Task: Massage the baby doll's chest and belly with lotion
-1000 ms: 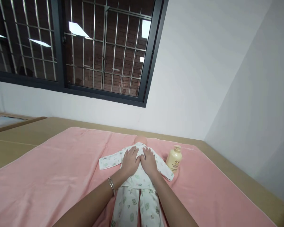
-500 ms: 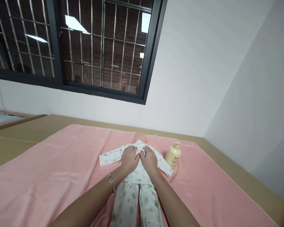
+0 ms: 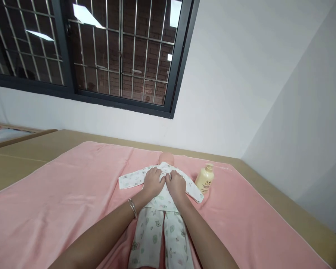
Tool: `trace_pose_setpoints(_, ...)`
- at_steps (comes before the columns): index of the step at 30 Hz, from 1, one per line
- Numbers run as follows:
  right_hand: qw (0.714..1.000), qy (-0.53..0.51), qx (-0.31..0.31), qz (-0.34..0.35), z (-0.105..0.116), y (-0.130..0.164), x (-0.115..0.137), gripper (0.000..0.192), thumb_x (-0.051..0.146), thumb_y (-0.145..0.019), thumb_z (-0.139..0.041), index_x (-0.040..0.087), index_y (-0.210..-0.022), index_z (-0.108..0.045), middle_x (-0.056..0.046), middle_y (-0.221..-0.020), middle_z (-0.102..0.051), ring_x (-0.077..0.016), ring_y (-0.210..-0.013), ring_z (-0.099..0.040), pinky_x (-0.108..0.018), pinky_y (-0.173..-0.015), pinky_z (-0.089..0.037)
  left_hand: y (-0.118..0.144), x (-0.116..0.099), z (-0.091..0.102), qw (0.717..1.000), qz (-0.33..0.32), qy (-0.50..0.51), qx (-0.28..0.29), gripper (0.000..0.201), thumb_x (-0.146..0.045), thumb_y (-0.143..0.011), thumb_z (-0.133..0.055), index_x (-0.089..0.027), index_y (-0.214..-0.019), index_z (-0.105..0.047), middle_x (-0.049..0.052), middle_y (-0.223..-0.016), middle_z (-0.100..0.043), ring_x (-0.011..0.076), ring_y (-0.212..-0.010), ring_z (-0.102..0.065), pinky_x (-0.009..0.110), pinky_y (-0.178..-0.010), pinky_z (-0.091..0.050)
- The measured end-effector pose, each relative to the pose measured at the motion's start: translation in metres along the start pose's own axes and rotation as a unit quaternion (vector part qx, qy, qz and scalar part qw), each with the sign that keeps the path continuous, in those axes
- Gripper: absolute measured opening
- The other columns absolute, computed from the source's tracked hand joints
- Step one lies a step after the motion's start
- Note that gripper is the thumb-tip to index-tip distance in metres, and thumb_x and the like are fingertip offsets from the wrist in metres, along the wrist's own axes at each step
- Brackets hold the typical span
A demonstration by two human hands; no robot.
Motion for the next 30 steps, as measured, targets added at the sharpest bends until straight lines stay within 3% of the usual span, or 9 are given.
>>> trace_pose_setpoints(4, 1.000, 0.009, 0.008, -0.005, -0.001, -0.001, -0.001, 0.026, 0.032, -0.093, -0.042, 0.017, -0.095, -0.064, -0.010, -0.094, -0.068, -0.0210, -0.087, -0.063, -0.027, -0.072, -0.039, 0.001, 0.002, -0.003, 1.000, -0.004, 0.021, -0.010, 0.017, -0.028, -0.086, -0.048, -0.019, -0.091, -0.061, 0.009, -0.093, -0.064, 0.0250, -0.094, -0.058, 0.040, -0.085, -0.047)
trace_pose_setpoints(8, 1.000, 0.001, 0.019, 0.013, -0.005, -0.004, 0.000, 0.034, 0.031, -0.094, -0.037, 0.016, -0.115, -0.059, -0.012, -0.111, -0.066, -0.0231, -0.103, -0.060, -0.030, -0.085, -0.040, 0.004, 0.004, -0.006, 0.997, -0.022, 0.058, -0.040, 0.028, -0.027, -0.087, -0.047, -0.018, -0.109, -0.061, 0.010, -0.113, -0.064, 0.0249, -0.110, -0.057, 0.041, -0.096, -0.046)
trace_pose_setpoints(11, 0.999, -0.011, 0.031, 0.041, -0.009, -0.006, 0.002, 0.043, 0.028, -0.094, -0.035, 0.014, -0.131, -0.051, -0.014, -0.136, -0.053, -0.0246, -0.127, -0.045, -0.034, -0.102, -0.032, 0.005, 0.006, -0.010, 0.996, -0.027, 0.063, -0.054, 0.036, -0.029, -0.089, -0.045, -0.017, -0.121, -0.057, 0.012, -0.130, -0.058, 0.0255, -0.124, -0.051, 0.044, -0.105, -0.041)
trace_pose_setpoints(14, 0.996, -0.025, 0.048, 0.065, -0.016, -0.008, 0.002, 0.048, 0.025, -0.094, -0.032, 0.012, -0.139, -0.045, -0.013, -0.147, -0.042, -0.0248, -0.138, -0.032, -0.038, -0.110, -0.023, 0.004, 0.008, -0.017, 0.997, -0.027, 0.065, -0.032, 0.041, -0.031, -0.091, -0.042, -0.016, -0.128, -0.053, 0.012, -0.137, -0.053, 0.0257, -0.131, -0.045, 0.045, -0.110, -0.037)
trace_pose_setpoints(20, 0.995, -0.043, 0.059, 0.067, -0.024, -0.008, -0.001, 0.052, 0.026, -0.095, -0.027, 0.011, -0.144, -0.038, -0.013, -0.152, -0.034, -0.0258, -0.142, -0.024, -0.042, -0.113, -0.020, 0.001, 0.008, -0.024, 0.997, -0.022, 0.078, 0.015, 0.049, -0.035, -0.093, -0.037, -0.015, -0.137, -0.045, 0.014, -0.148, -0.042, 0.0263, -0.139, -0.034, 0.048, -0.114, -0.030)
trace_pose_setpoints(30, 0.995, -0.065, 0.055, 0.058, -0.024, -0.008, -0.002, 0.052, 0.025, -0.095, -0.028, 0.011, -0.143, -0.040, -0.013, -0.151, -0.035, -0.0263, -0.142, -0.024, -0.043, -0.113, -0.020, 0.003, 0.012, -0.029, 0.996, -0.011, 0.081, 0.017, 0.048, -0.035, -0.094, -0.038, -0.016, -0.137, -0.045, 0.013, -0.148, -0.041, 0.0254, -0.140, -0.033, 0.048, -0.115, -0.028)
Point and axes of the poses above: each hand's wrist, its own y-axis away from the middle knuckle, its own z-axis out of the back of the hand, x = y × z, the point moved 9 cm from there along -y, towards the middle knuckle
